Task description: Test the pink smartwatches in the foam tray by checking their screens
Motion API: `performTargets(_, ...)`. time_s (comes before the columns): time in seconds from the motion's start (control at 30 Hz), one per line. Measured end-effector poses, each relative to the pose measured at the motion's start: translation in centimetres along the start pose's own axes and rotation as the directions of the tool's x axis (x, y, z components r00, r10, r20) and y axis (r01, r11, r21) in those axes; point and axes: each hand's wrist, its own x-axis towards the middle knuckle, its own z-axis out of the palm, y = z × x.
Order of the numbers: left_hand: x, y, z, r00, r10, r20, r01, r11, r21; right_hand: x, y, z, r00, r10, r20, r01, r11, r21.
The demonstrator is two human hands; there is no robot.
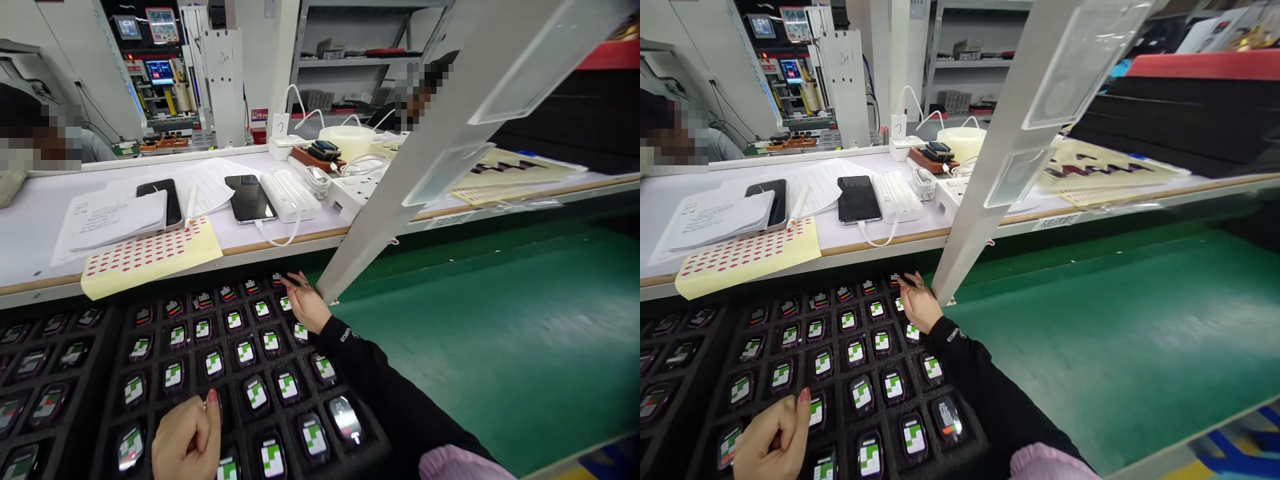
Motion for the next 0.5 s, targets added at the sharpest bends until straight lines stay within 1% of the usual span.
performTargets(0.17, -0.5, -0.6, -0.5, 0.998, -0.061, 0.002, 0.061, 0.998, 0.014, 0.3, -1.1, -0.8, 0.996, -0.043, 0.076, 0.043, 0.999, 0.002)
performTargets(0.23, -0.7, -0.7, -0.6, 0.996, -0.086, 0.011, 0.086, 0.996, 0.017, 0.8, -1.9, -1.0, 0.988, -0.085, 0.127, 0.083, 0.996, 0.024)
performTargets(0.3, -0.8, -0.5, -0.5, 0.993, -0.122, -0.001, 0.122, 0.992, 0.011, 1.3, -2.7, -0.9, 0.970, -0.148, 0.191, 0.141, 0.989, 0.048)
performTargets(0.4, -0.8, 0.2, -0.2, 0.982, -0.178, -0.058, 0.176, 0.984, -0.035, 2.1, -3.5, -0.3, 0.936, -0.227, 0.270, 0.218, 0.974, 0.062)
performTargets(0.5, -0.9, 0.7, 0.1, 0.970, -0.209, -0.120, 0.197, 0.975, -0.106, 2.6, -4.0, 0.3, 0.911, -0.253, 0.326, 0.254, 0.966, 0.040)
